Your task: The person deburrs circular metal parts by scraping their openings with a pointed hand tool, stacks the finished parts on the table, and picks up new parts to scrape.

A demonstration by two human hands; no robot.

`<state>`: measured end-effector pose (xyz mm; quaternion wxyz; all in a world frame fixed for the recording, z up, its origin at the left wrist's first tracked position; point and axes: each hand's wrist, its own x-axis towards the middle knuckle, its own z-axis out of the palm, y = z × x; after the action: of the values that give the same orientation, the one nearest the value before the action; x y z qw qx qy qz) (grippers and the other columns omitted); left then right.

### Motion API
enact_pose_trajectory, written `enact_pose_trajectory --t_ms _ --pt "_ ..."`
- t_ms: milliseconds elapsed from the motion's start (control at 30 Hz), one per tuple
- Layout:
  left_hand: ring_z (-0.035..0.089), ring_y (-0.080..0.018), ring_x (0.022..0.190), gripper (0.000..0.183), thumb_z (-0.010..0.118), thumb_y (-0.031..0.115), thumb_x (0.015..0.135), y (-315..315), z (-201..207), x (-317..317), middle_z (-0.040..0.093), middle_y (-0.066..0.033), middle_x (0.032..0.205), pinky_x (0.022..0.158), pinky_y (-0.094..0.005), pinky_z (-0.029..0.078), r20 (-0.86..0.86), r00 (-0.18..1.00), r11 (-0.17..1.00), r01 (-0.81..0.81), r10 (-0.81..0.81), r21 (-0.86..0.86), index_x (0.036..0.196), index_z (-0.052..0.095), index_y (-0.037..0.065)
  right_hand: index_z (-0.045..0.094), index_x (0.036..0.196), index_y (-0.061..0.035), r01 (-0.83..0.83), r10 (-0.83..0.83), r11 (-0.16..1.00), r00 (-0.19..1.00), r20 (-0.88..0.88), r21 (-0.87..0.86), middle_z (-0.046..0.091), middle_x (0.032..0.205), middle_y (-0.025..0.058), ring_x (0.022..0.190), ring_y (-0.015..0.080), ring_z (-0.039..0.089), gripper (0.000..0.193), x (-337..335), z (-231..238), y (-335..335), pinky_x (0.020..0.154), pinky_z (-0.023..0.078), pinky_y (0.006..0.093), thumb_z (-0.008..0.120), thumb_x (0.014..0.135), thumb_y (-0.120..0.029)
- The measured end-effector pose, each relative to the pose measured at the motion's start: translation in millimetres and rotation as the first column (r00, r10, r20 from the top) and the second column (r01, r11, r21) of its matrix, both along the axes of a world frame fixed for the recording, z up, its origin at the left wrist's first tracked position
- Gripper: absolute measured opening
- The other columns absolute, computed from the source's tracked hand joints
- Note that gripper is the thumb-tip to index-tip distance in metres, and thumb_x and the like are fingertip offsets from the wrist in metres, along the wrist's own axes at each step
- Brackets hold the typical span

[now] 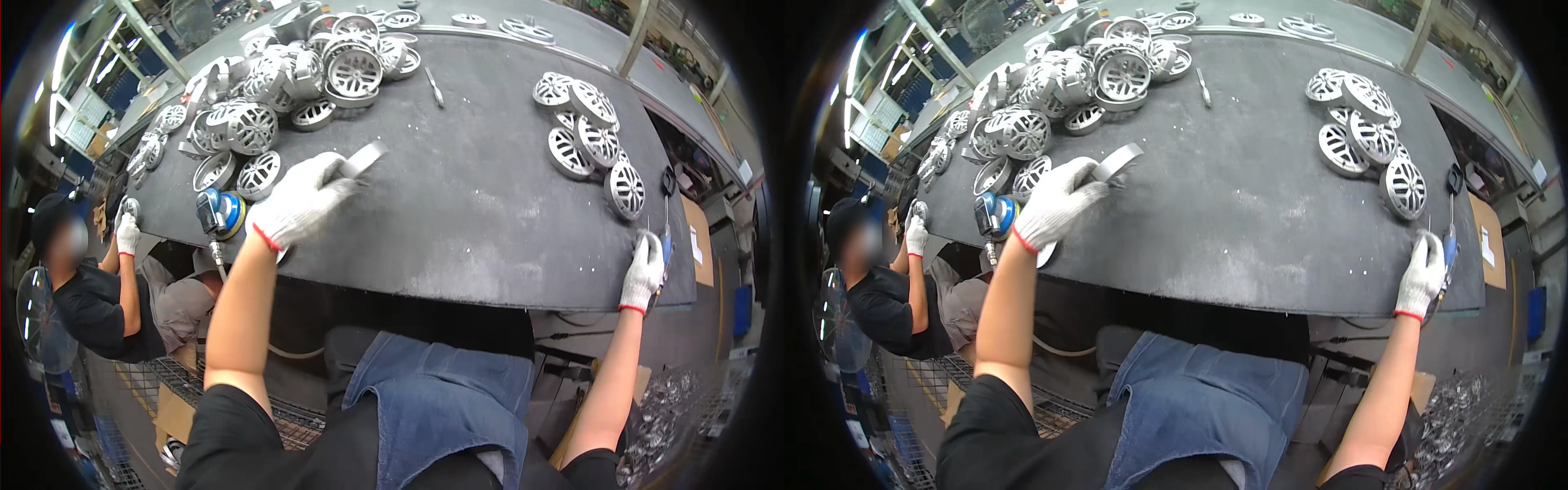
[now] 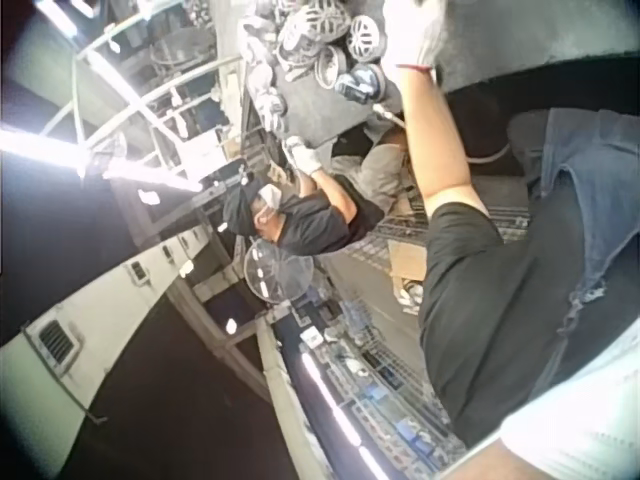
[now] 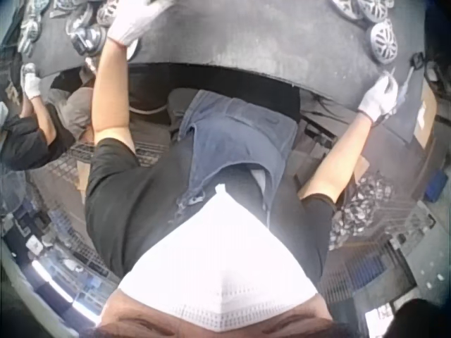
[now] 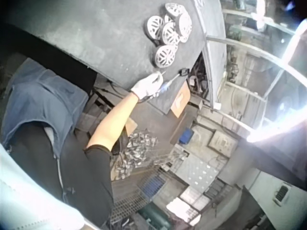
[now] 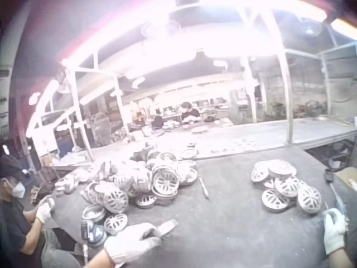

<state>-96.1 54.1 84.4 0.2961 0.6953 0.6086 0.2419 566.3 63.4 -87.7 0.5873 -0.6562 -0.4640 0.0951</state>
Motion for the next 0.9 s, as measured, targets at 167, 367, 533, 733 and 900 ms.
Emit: enact_pose_trajectory --t_ms 167,367,533,733,900 --pt "0.075 -0.0176 0.101 0.044 0.069 0.035 0.115 -50.3 -83.5 66.6 0.078 -0.0103 0.114 0.090 -0.0364 0.064 0.732 0.678 0.975 0.104 0.075 -0.196 0.135 0.071 -0.003 0.074 0.137 0.0016 -0.015 0.016 1.000 1.000 -0.024 0.024 0.081 0.121 0.0114 0.106 0.0182 0.078 0.039 -6.7 14.8 1.5 0.094 0.063 0.0332 0.055 0.124 -0.030" --pt "0.076 -0.0225 0.087 0.037 0.067 0.034 0.114 -70.0 -71.2 80.1 0.077 -0.0107 0.103 0.080 -0.0415 0.062 -0.063 0.992 0.994 -0.105 0.106 0.025 0.122 0.076 -0.001 0.065 0.138 -0.0025 0.175 -0.160 0.984 0.959 -0.232 0.044 0.075 0.092 0.0072 0.067 0.0104 0.064 0.030 -42.9 43.5 -12.9 0.057 0.050 0.0266 0.064 0.119 -0.027" --pt "0.079 -0.0336 0.094 0.043 0.086 0.033 0.098 -81.0 -58.1 84.0 0.081 -0.0144 0.112 0.089 -0.0426 0.062 0.051 0.993 0.989 -0.112 0.108 0.095 0.126 0.077 0.001 0.066 0.131 -0.0020 0.102 -0.087 0.993 0.973 -0.215 0.062 0.079 0.103 0.0100 0.071 0.0111 0.069 0.026 -25.8 39.1 -25.1 0.060 0.053 0.0260 0.070 0.116 -0.024" --pt "0.045 -0.0487 0.157 0.118 0.108 0.054 0.059 -78.6 -70.9 98.8 0.054 -0.0234 0.163 0.128 -0.0596 0.044 -0.310 0.942 0.954 0.201 -0.126 0.224 0.158 0.058 0.013 0.067 0.144 -0.0014 -0.150 0.163 0.986 0.967 -0.194 0.076 0.083 0.128 0.0179 0.096 0.0188 0.079 0.029 -132.3 55.1 -71.5 0.085 0.062 0.0315 0.055 0.123 -0.017" --pt "0.055 -0.0484 0.148 0.123 0.109 0.052 0.051 -81.2 -78.1 137.3 0.060 -0.0235 0.159 0.125 -0.0564 0.047 -0.285 0.952 0.947 0.188 -0.111 0.260 0.154 0.060 0.006 0.077 0.113 0.0065 -0.674 0.683 0.723 0.730 -0.014 0.155 0.083 0.102 0.0185 0.089 0.0290 0.081 0.057 -231.2 87.9 -138.8 0.081 0.063 0.0373 0.058 0.120 -0.046"
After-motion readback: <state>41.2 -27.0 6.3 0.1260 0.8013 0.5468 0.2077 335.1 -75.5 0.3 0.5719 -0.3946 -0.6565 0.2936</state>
